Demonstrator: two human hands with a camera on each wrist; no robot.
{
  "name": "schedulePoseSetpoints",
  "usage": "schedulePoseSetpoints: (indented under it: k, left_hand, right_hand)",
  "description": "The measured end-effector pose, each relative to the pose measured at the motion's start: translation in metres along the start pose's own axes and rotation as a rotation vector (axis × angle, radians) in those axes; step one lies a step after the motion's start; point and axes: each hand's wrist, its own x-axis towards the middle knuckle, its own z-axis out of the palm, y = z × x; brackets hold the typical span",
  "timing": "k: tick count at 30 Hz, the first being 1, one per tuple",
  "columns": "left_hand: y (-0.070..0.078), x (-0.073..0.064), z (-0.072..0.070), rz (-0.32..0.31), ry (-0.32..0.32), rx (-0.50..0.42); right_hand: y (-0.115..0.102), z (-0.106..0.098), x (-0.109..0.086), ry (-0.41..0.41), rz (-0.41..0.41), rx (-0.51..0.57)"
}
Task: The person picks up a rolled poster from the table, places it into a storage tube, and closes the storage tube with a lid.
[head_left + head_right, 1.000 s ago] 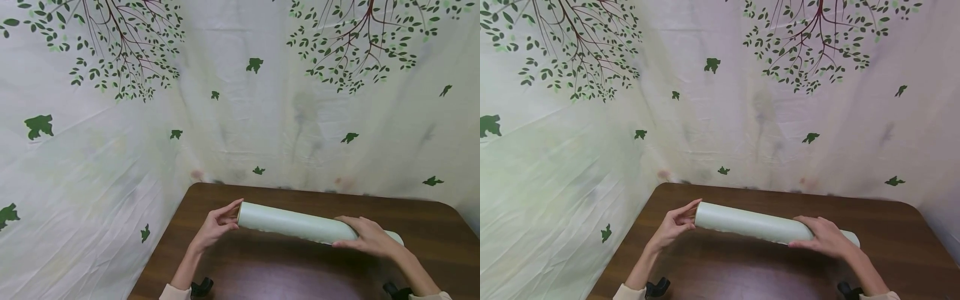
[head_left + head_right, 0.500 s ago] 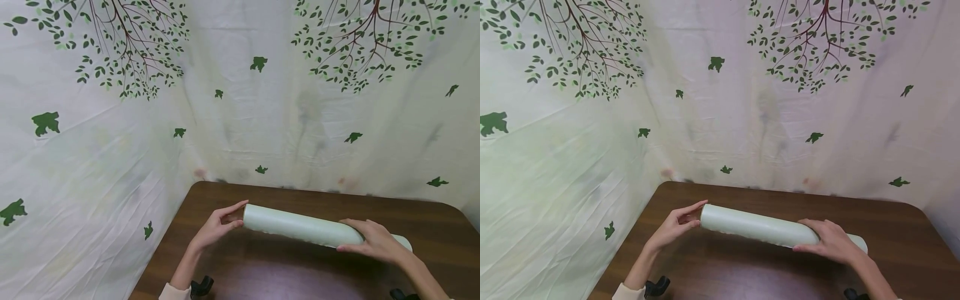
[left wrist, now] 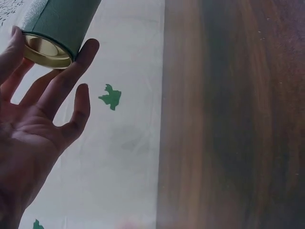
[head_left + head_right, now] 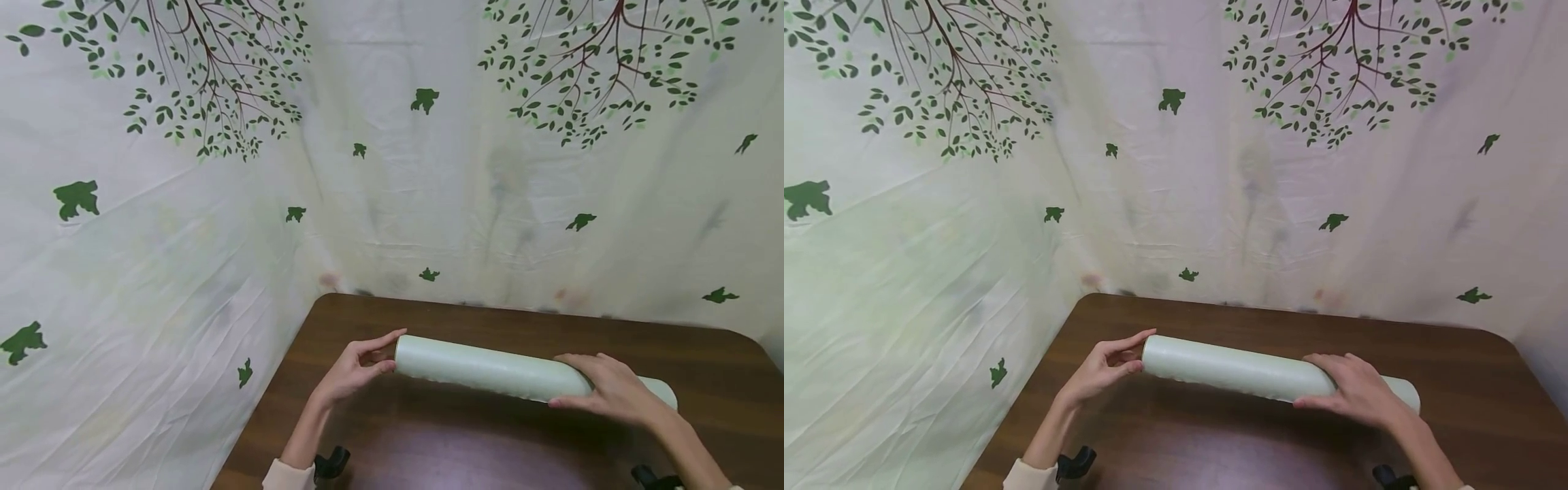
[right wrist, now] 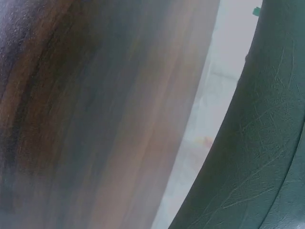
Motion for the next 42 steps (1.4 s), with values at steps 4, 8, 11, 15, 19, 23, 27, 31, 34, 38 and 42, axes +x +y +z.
schedulePoseSetpoints:
  k: [4, 8, 11, 15, 19, 23, 27, 31, 34, 38, 42]
  left_hand:
    - [-0.004, -0.001, 0.001, 0.023, -0.028, -0.005]
    - [-0.005, 0.000, 0.001, 0.059, -0.052, -0.066]
    - [-0.006, 0.000, 0.001, 0.067, -0.031, -0.128]
    - [-0.008, -0.003, 0.006, 0.034, 0.025, -0.168]
    - [-0.010, -0.007, 0.010, -0.003, 0.045, -0.158]
    - [-0.009, -0.006, 0.008, 0.024, 0.055, -0.013]
    - [-0.009, -0.004, 0.004, 0.065, 0.054, 0.147]
    - [-0.008, -0.005, 0.004, 0.052, 0.057, 0.163]
    - [-0.007, -0.005, 0.006, 0.053, 0.087, 0.174]
    - [-0.007, -0.004, 0.006, 0.078, 0.111, 0.204]
    - [-0.008, -0.005, 0.006, 0.101, 0.112, 0.226]
  right_hand:
    - [0.001, -0.005, -0.005, -0.035, 0.057, 0.034]
    - [0.003, -0.007, -0.008, -0.077, 0.096, 0.088]
    - [0.004, -0.007, -0.008, -0.110, 0.097, 0.112]
    - [0.003, -0.006, -0.008, -0.144, 0.104, 0.114]
    - [0.002, -0.004, -0.010, -0.156, 0.103, 0.106]
    - [0.003, -0.001, -0.011, -0.143, 0.086, 0.092]
    - [0.004, 0.004, -0.014, -0.118, 0.083, 0.078]
    - [0.005, 0.007, -0.014, -0.111, 0.092, 0.075]
    - [0.005, 0.007, -0.011, -0.112, 0.092, 0.073]
    - [0.004, 0.004, -0.006, -0.085, 0.065, 0.037]
    - [0.004, 0.001, -0.003, -0.055, 0.039, 0.011]
